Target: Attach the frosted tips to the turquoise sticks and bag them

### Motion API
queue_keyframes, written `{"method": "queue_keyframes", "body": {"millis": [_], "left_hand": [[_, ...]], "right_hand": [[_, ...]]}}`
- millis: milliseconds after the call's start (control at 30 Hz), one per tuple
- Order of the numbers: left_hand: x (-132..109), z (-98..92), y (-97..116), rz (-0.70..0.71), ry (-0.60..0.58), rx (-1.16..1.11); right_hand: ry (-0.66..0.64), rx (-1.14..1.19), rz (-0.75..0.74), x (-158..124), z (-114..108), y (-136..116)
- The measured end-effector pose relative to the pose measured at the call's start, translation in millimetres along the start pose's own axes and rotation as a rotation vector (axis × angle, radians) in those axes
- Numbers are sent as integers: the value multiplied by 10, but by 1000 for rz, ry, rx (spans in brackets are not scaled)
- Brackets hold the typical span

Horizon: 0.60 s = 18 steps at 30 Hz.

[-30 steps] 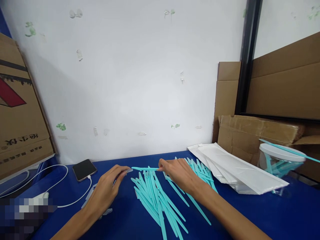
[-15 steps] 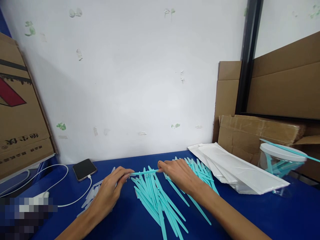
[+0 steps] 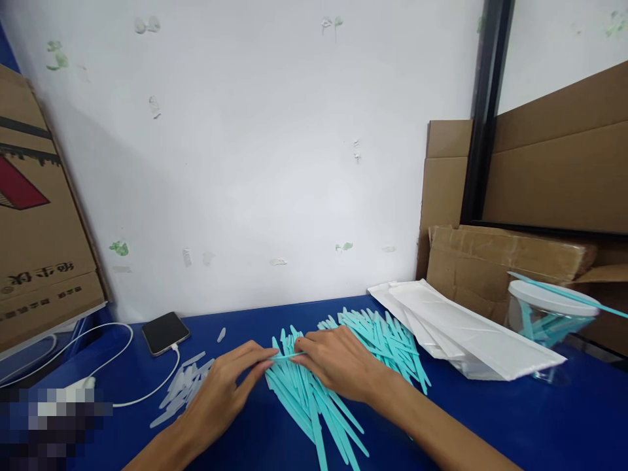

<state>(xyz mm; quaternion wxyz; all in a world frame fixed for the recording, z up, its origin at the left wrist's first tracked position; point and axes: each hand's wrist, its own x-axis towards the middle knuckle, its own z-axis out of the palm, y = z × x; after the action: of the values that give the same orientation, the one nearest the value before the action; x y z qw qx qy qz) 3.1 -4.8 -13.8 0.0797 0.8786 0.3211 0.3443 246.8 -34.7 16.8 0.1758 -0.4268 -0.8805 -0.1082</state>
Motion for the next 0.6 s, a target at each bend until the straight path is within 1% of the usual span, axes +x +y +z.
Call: {"method": "queue_keyframes", "body": {"millis": [67, 100, 167, 233, 333, 400, 467, 600], "left_hand": [[5, 6, -26, -6, -13, 135], [11, -3, -60, -24, -21, 215], [24, -40, -168, -96, -32, 377], [31, -93, -305, -232, -29, 532], [26, -169, -496, -369, -65, 630], [19, -203, -587, -417, -98, 633], [14, -215, -645, -450, -138, 610], [5, -184, -674, -466, -201, 542]], "right_hand": [[26, -6, 35, -3, 1, 15], [44, -19, 77, -2, 1, 39], [63, -60, 216, 2, 2, 112], [53, -122, 388, 6, 4, 200], [-18, -192, 604, -6, 9, 306], [-80, -210, 657, -27, 18, 342], [-123, -234, 654, -50, 34, 356], [-130, -298, 659, -65, 61, 352]]}}
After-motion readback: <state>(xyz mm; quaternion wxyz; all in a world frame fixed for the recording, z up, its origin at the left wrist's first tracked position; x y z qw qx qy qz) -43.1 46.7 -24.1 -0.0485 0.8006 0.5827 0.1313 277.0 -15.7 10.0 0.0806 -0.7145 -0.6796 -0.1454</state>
